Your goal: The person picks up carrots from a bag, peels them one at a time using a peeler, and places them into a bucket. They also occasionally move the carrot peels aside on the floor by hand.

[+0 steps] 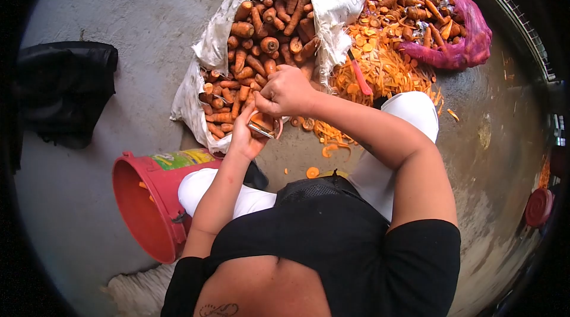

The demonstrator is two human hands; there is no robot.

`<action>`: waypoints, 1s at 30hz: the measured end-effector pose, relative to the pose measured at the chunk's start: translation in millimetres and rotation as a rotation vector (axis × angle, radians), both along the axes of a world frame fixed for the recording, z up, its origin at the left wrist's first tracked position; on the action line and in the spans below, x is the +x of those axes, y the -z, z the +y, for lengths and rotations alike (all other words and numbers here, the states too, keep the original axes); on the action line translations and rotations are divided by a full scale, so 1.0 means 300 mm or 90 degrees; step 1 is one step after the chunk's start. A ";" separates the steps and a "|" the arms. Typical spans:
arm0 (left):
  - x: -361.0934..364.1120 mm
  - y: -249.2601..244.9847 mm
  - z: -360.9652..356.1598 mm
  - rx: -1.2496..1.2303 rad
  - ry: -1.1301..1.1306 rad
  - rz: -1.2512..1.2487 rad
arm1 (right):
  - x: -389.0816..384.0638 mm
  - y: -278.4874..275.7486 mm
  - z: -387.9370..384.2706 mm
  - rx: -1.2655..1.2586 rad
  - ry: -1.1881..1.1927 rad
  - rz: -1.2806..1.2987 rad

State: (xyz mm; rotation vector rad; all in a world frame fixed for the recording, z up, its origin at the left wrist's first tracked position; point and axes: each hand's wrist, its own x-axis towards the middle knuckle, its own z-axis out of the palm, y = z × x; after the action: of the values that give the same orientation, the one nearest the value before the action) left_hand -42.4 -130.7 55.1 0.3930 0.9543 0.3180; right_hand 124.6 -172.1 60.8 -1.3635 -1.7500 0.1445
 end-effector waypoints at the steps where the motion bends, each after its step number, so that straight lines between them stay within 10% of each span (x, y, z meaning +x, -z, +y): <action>1: 0.010 -0.018 -0.005 0.003 -0.003 0.004 | 0.006 0.000 0.001 -0.006 0.009 -0.002; 8: -0.032 -0.079 -0.037 0.024 0.151 -0.082 | 0.207 0.120 0.069 -0.150 0.240 -0.178; 10: -0.027 -0.107 -0.038 0.036 0.182 -0.125 | 0.255 0.127 0.062 -0.431 0.354 -0.188; 14: -0.013 -0.116 -0.027 0.047 0.106 -0.090 | 0.235 0.120 0.070 -0.375 0.456 -0.042; 18: -0.023 -0.043 0.015 0.005 0.055 -0.055 | 0.175 0.037 0.067 -0.285 0.262 0.209; 30: 0.025 -0.026 0.000 -0.011 0.001 -0.014 | 0.014 -0.005 0.008 -0.002 0.014 -0.028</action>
State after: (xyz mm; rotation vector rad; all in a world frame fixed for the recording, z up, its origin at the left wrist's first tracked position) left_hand -35.0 -130.6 62.8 0.3742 0.9344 0.3118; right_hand 129.0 -169.7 62.3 -1.3982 -1.7702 0.1066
